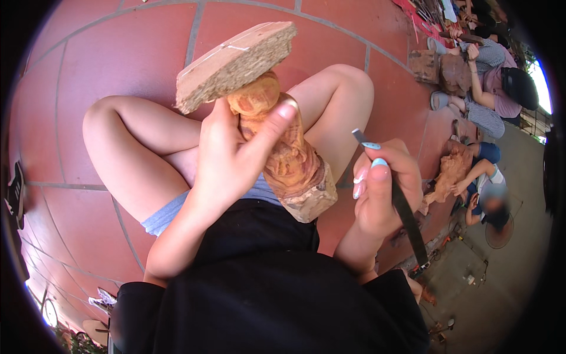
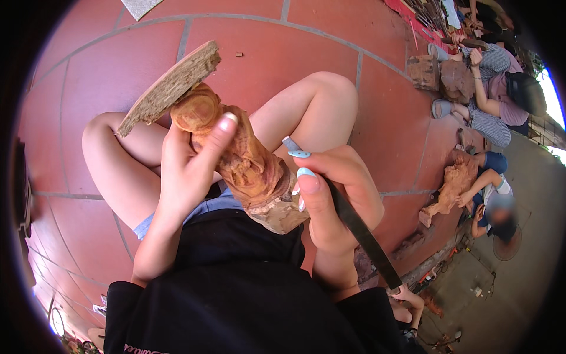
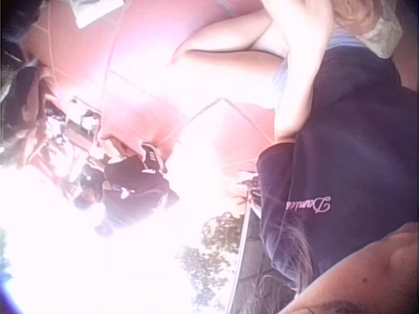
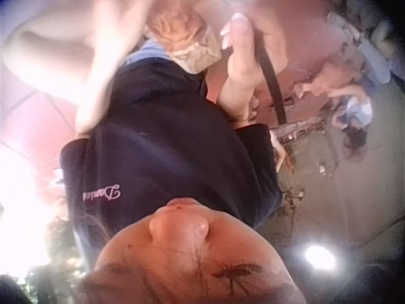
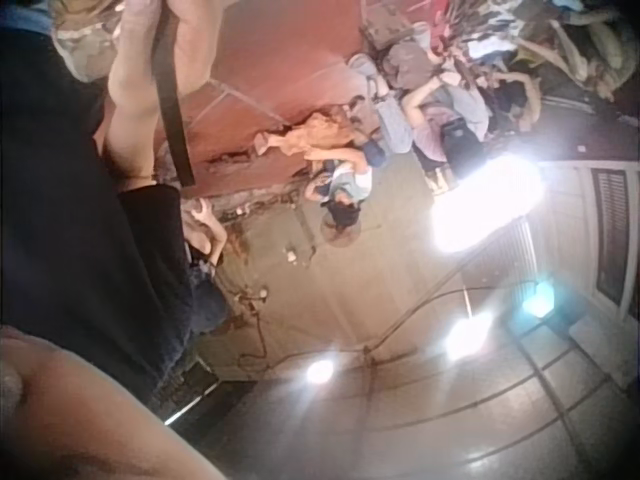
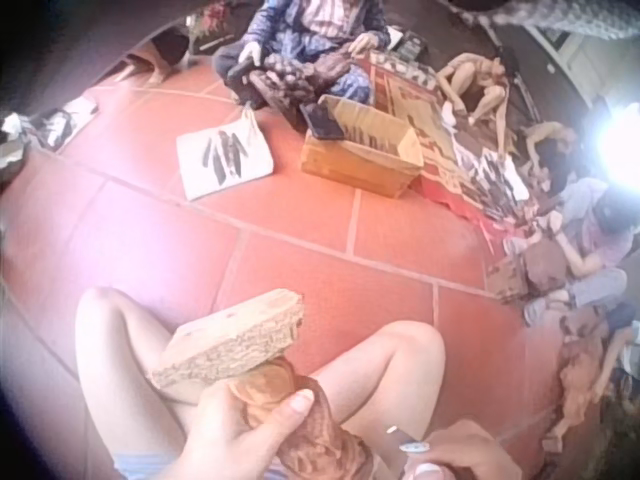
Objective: The person carves a wooden figurine using a metal file, shaping the head and body while seated on the floor. The person rotates the piece to work on different sides and continues refining the surface.
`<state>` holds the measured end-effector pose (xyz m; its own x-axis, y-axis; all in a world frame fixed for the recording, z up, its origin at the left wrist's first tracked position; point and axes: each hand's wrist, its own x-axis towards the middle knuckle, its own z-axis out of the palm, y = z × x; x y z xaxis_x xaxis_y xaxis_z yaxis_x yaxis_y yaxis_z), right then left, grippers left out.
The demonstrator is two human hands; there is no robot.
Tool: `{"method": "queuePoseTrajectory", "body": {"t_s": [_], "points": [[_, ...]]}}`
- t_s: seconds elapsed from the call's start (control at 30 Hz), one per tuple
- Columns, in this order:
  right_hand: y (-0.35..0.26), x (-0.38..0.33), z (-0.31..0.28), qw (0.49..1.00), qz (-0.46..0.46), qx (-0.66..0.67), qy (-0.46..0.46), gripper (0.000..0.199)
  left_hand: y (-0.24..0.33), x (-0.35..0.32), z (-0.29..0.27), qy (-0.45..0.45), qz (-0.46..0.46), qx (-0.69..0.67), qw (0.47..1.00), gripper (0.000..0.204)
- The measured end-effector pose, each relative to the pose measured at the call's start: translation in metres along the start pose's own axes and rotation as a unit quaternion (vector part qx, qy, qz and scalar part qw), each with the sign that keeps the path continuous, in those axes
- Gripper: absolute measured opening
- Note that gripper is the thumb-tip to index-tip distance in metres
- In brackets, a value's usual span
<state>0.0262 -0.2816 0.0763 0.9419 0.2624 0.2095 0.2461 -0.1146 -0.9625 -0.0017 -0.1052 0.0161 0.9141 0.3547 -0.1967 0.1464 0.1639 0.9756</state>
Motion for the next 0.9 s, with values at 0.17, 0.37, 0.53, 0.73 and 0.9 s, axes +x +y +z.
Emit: {"method": "queuePoseTrajectory", "body": {"t_s": [0.17,0.37,0.53,0.73,0.9], "points": [[0.002,-0.004,0.006,0.997,0.051,0.061,-0.005,0.018,-0.002,-0.001,-0.003,-0.013,-0.04,-0.1,0.994,0.044],[0.004,0.001,0.019,0.99,0.078,0.112,-0.027,0.024,0.018,-0.007,-0.013,-0.116,-0.102,-0.072,0.985,0.049],[0.016,0.005,0.025,0.995,-0.019,0.073,-0.07,0.028,0.019,-0.017,-0.012,-0.121,-0.064,-0.097,0.986,0.059],[0.017,0.007,0.021,0.991,-0.068,0.083,-0.077,0.026,0.014,-0.022,-0.01,-0.151,-0.034,-0.104,0.982,0.059],[0.013,0.017,0.023,0.986,-0.077,0.076,-0.129,0.018,0.013,-0.021,-0.007,-0.15,-0.028,-0.13,0.98,0.057]]}}
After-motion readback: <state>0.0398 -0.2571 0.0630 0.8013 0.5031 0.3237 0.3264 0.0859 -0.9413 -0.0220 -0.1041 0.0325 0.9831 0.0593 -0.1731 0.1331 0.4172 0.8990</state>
